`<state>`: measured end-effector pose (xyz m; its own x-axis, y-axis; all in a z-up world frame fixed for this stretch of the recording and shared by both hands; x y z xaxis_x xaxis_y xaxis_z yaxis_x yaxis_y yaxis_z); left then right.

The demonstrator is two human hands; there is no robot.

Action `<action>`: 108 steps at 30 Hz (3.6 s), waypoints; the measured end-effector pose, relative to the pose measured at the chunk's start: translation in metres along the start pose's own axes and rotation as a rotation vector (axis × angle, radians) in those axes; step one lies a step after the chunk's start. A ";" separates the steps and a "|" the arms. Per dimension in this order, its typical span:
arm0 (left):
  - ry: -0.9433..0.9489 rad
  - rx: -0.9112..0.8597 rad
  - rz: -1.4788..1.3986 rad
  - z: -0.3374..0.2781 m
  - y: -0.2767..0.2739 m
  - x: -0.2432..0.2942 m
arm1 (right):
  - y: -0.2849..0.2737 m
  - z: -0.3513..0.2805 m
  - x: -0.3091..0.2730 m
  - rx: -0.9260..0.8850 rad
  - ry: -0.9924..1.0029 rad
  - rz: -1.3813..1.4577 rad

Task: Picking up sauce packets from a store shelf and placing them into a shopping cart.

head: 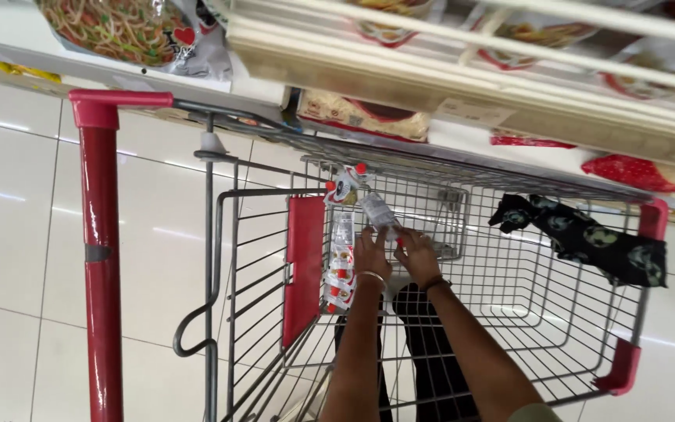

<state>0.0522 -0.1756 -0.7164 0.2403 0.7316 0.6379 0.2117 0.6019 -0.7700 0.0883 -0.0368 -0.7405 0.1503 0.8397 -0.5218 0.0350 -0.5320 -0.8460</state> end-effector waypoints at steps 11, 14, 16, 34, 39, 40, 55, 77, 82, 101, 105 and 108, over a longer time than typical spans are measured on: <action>0.067 -0.148 -0.520 0.032 0.013 0.042 | -0.200 -0.019 0.024 0.009 0.370 0.456; -0.049 -0.230 -0.818 0.020 0.028 0.070 | -0.269 -0.041 0.041 0.211 0.327 -0.050; -0.087 -0.177 -1.164 0.011 0.032 0.097 | -0.303 -0.056 0.061 0.302 0.359 -0.407; -0.504 -0.239 -1.963 0.012 -0.054 0.259 | -0.396 -0.073 0.007 0.582 -0.102 0.430; -0.356 -0.314 -1.991 0.022 -0.063 0.272 | -0.376 -0.064 -0.061 0.292 -0.260 0.313; -0.349 -0.309 -1.990 0.025 -0.070 0.267 | -0.364 -0.072 -0.059 0.293 -0.267 0.314; -0.271 -0.392 -2.021 0.040 -0.102 0.221 | -0.339 -0.074 -0.088 0.295 -0.284 0.293; -0.185 -0.137 -2.106 0.023 -0.167 0.260 | -0.312 -0.058 -0.124 0.148 -0.154 0.703; -0.371 -0.191 -2.145 0.026 -0.144 0.240 | -0.320 -0.040 -0.133 0.374 -0.104 0.428; -0.543 0.313 -2.166 0.052 -0.120 0.211 | -0.288 -0.051 -0.070 -0.119 0.070 1.006; -0.728 0.345 -2.004 0.049 -0.101 0.208 | -0.332 -0.057 -0.124 -0.032 -0.033 0.972; -0.477 0.172 -2.309 0.055 -0.006 0.150 | -0.332 -0.056 -0.131 0.066 -0.208 0.675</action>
<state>0.0346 -0.0521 -0.6171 -0.3383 -0.9359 0.0979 -0.3454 0.2203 0.9123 0.1121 0.0234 -0.3852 -0.0745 0.3357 -0.9390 -0.0602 -0.9414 -0.3318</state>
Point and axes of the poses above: each hand's wrist, its own z-axis towards the middle knuckle, its own y-axis out of the palm, x = y × z, the point moved 1 cm from there along z, towards the middle knuckle, and after that the axes turned 8 degrees about y, right-handed, at the moved point
